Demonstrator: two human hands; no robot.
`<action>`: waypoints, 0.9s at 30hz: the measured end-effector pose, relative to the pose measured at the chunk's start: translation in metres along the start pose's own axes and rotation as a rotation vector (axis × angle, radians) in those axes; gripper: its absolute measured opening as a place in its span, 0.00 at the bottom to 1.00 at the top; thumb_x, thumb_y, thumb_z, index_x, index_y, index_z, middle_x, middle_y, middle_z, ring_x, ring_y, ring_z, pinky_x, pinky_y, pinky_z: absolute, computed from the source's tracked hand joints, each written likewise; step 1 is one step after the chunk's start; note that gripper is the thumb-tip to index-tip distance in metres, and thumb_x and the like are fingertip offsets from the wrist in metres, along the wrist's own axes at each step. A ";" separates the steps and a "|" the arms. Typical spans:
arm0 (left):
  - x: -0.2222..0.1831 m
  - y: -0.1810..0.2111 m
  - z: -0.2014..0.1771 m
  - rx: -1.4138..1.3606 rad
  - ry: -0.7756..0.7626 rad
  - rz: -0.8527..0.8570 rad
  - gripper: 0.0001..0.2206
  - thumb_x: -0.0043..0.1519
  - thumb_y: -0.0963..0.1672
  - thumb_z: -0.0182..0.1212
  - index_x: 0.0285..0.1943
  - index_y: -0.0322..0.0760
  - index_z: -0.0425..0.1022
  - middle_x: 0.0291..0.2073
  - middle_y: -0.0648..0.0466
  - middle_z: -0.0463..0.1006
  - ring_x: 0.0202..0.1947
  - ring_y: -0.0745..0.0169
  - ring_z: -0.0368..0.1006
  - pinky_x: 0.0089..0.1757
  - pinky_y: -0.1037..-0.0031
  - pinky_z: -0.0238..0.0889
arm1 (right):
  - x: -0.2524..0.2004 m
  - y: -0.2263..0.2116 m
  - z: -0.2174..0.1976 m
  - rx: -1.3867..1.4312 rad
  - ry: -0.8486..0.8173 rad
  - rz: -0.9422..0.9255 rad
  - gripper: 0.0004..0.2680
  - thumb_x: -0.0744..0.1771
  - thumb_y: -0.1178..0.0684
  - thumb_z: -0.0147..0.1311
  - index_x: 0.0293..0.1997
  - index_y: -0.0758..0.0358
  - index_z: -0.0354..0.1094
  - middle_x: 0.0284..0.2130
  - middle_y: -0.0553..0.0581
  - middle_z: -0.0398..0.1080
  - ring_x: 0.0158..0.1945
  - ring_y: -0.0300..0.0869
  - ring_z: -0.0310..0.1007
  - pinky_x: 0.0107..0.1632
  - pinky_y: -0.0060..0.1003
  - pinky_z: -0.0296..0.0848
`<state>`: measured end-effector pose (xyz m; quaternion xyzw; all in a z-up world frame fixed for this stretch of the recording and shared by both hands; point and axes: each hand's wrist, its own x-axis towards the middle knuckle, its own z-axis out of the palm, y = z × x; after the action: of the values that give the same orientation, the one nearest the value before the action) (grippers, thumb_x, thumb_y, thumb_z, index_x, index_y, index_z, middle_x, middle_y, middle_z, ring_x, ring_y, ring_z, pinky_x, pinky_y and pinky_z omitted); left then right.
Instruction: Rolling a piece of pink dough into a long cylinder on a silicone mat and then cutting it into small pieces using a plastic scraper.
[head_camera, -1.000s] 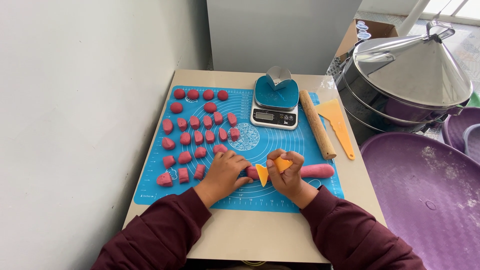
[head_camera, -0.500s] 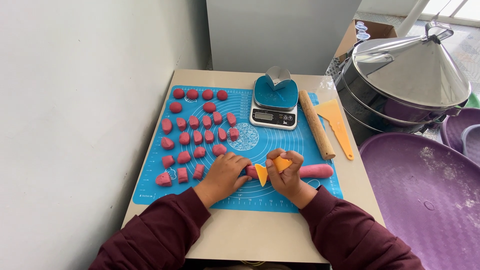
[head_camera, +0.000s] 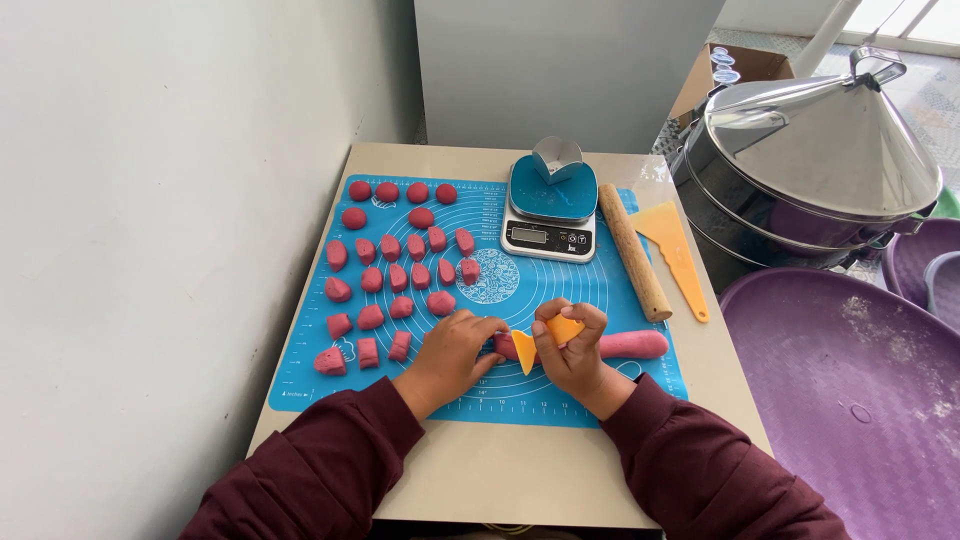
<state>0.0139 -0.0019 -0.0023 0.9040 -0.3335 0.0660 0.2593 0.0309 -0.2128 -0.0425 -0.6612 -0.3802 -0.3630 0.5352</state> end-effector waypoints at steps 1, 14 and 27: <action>0.000 0.003 -0.004 0.002 -0.001 0.005 0.18 0.59 0.43 0.70 0.57 0.41 0.75 0.39 0.51 0.83 0.44 0.55 0.76 0.47 0.63 0.70 | -0.001 0.001 0.000 0.001 0.001 -0.002 0.14 0.68 0.63 0.47 0.54 0.55 0.45 0.29 0.53 0.66 0.25 0.36 0.67 0.32 0.26 0.76; -0.003 0.020 -0.017 -0.080 -0.012 -0.144 0.17 0.65 0.47 0.62 0.62 0.41 0.73 0.40 0.51 0.83 0.46 0.55 0.78 0.47 0.64 0.71 | 0.001 -0.003 0.000 0.002 -0.012 -0.007 0.13 0.68 0.63 0.47 0.54 0.55 0.44 0.29 0.53 0.65 0.25 0.36 0.66 0.32 0.26 0.75; -0.001 0.007 -0.014 0.038 -0.056 -0.052 0.24 0.58 0.49 0.69 0.63 0.40 0.73 0.42 0.51 0.81 0.49 0.51 0.74 0.48 0.58 0.69 | 0.007 -0.007 -0.007 -0.074 -0.015 -0.047 0.11 0.71 0.62 0.42 0.53 0.53 0.42 0.31 0.50 0.63 0.26 0.34 0.61 0.33 0.24 0.69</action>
<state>0.0092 0.0017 0.0123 0.9186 -0.3159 0.0403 0.2341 0.0275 -0.2183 -0.0317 -0.6740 -0.3861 -0.3843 0.4990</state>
